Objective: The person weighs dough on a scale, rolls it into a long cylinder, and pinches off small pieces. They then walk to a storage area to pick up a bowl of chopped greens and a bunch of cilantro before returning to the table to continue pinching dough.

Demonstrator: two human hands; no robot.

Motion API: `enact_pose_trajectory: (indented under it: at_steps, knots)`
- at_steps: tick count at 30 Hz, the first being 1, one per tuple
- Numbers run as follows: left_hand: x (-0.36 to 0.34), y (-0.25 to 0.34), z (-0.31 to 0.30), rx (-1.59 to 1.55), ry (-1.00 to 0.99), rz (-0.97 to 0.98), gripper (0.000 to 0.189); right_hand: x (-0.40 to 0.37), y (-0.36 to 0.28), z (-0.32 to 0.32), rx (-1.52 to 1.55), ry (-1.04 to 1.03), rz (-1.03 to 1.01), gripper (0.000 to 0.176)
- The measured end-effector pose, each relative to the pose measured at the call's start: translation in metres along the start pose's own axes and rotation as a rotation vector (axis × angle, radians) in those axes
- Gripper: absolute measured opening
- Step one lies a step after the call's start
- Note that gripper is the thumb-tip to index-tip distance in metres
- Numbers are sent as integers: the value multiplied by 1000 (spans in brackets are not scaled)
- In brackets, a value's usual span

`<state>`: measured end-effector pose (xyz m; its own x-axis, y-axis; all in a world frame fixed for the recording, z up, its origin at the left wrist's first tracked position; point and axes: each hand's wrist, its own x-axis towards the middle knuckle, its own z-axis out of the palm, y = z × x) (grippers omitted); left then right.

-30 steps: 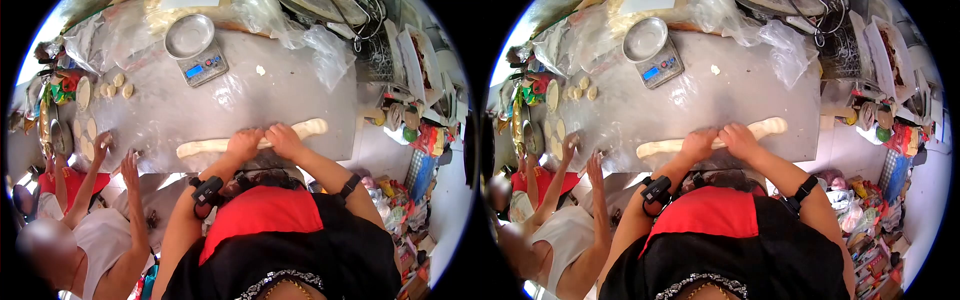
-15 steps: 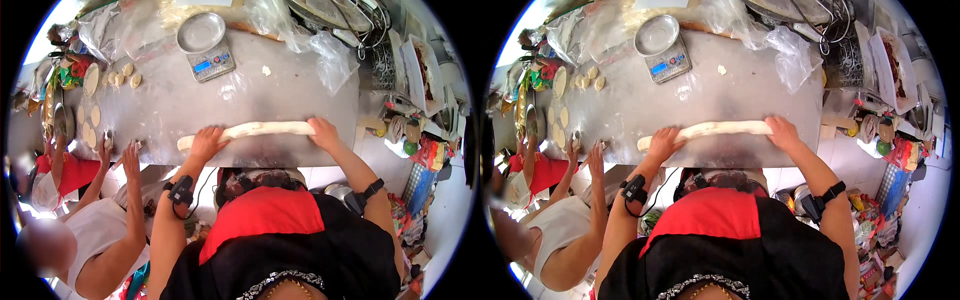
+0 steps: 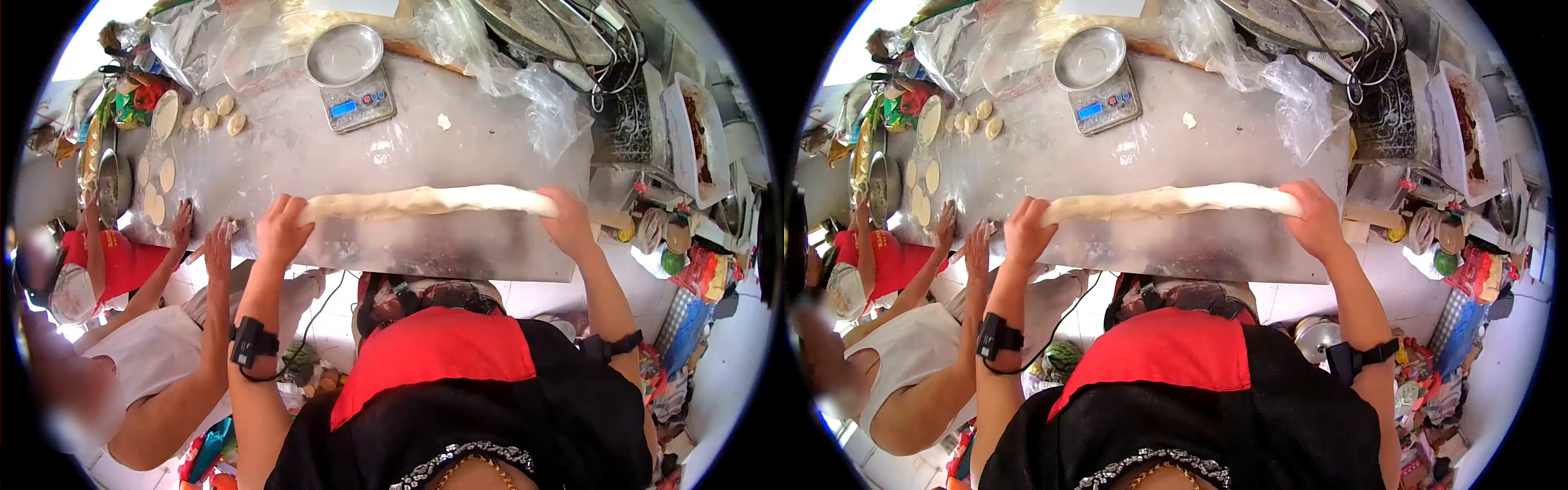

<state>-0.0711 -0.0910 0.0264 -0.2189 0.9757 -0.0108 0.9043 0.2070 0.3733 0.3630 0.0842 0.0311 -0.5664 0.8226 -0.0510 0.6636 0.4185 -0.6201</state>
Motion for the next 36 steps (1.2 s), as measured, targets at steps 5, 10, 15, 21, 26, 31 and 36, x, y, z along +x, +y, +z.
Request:
enact_pose_trajectory:
  at_steps: [5,10,15,21,26,31,36]
  knots:
    - [11,-14,3,91,-80,-69,44,-6,13,5,-145,-164,-42,40]
    - [107,28,74,-154,-66,47,63,55,-34,49,-12,-209,-64,45]
    - [136,8,130,98,-51,-213,72,124,-86,94,108,-200,-168,46]
    - [172,-32,104,-751,254,-642,80,207,-89,179,74,36,43,49]
    - [256,-40,100,-1240,182,-793,58,233,-86,213,100,-98,234,39]
    - [233,-35,112,-1251,288,-714,36,205,-91,216,115,-53,316,34]
    - [200,-31,114,-1325,152,-734,37,191,-96,213,269,-38,356,34]
